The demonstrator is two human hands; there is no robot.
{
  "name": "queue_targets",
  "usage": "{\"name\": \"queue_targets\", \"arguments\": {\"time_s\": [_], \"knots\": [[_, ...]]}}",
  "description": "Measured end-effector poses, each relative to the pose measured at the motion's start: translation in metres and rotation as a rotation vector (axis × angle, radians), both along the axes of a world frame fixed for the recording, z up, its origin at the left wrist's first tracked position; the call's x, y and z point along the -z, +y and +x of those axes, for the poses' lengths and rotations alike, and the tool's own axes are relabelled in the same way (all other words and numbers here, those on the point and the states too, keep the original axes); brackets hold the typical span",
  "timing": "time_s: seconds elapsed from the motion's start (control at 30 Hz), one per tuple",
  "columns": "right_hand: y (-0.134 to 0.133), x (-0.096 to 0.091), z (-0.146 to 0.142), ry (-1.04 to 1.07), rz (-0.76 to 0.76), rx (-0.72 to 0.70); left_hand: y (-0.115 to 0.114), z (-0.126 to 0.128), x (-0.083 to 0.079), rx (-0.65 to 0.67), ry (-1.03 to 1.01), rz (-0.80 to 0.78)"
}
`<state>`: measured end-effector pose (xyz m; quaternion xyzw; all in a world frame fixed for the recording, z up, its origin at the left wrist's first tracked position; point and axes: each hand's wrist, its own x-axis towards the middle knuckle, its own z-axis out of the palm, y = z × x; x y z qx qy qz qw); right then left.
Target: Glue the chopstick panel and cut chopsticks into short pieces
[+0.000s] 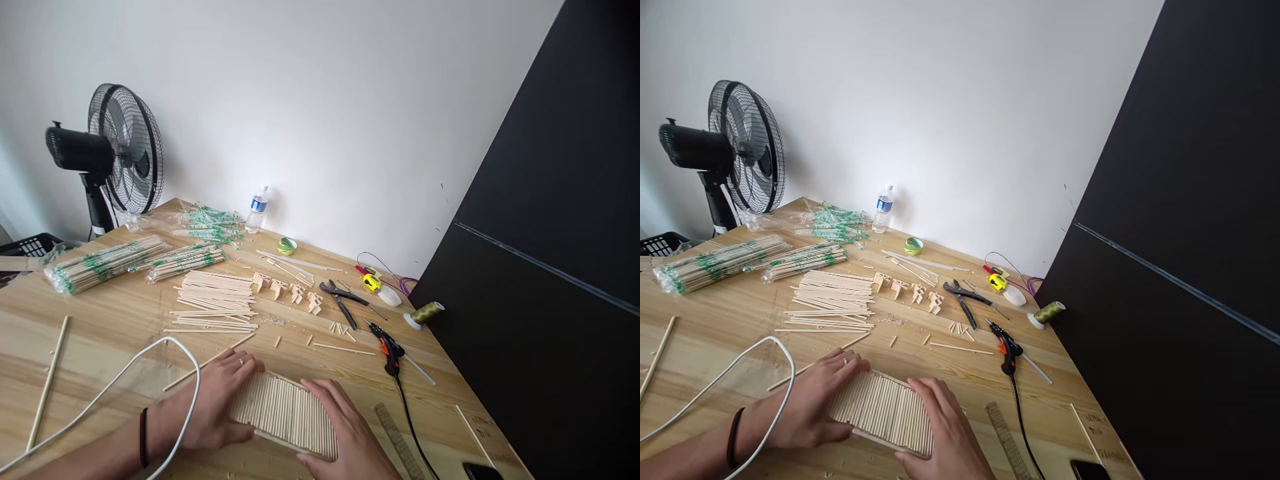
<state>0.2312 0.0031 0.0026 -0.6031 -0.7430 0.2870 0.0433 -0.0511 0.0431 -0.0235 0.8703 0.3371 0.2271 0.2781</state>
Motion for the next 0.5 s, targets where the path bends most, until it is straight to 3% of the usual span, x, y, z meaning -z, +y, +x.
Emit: {"name": "queue_targets", "arguments": {"time_s": [0.1, 0.2, 0.3, 0.5], "knots": [[-0.005, 0.004, 0.012, -0.006, 0.035, 0.040, 0.006, -0.009, 0.000, 0.043, -0.033, 0.074], [-0.015, 0.008, 0.027, -0.002, 0.044, 0.100, 0.022, -0.020, 0.010, -0.136, 0.023, 0.137], [-0.027, 0.009, 0.040, 0.011, 0.017, 0.152, 0.039, -0.025, 0.022, -0.317, 0.242, 0.142], [-0.037, -0.001, 0.055, 0.121, -0.011, 0.173, 0.051, -0.019, 0.030, -0.321, 0.404, 0.114]]}}
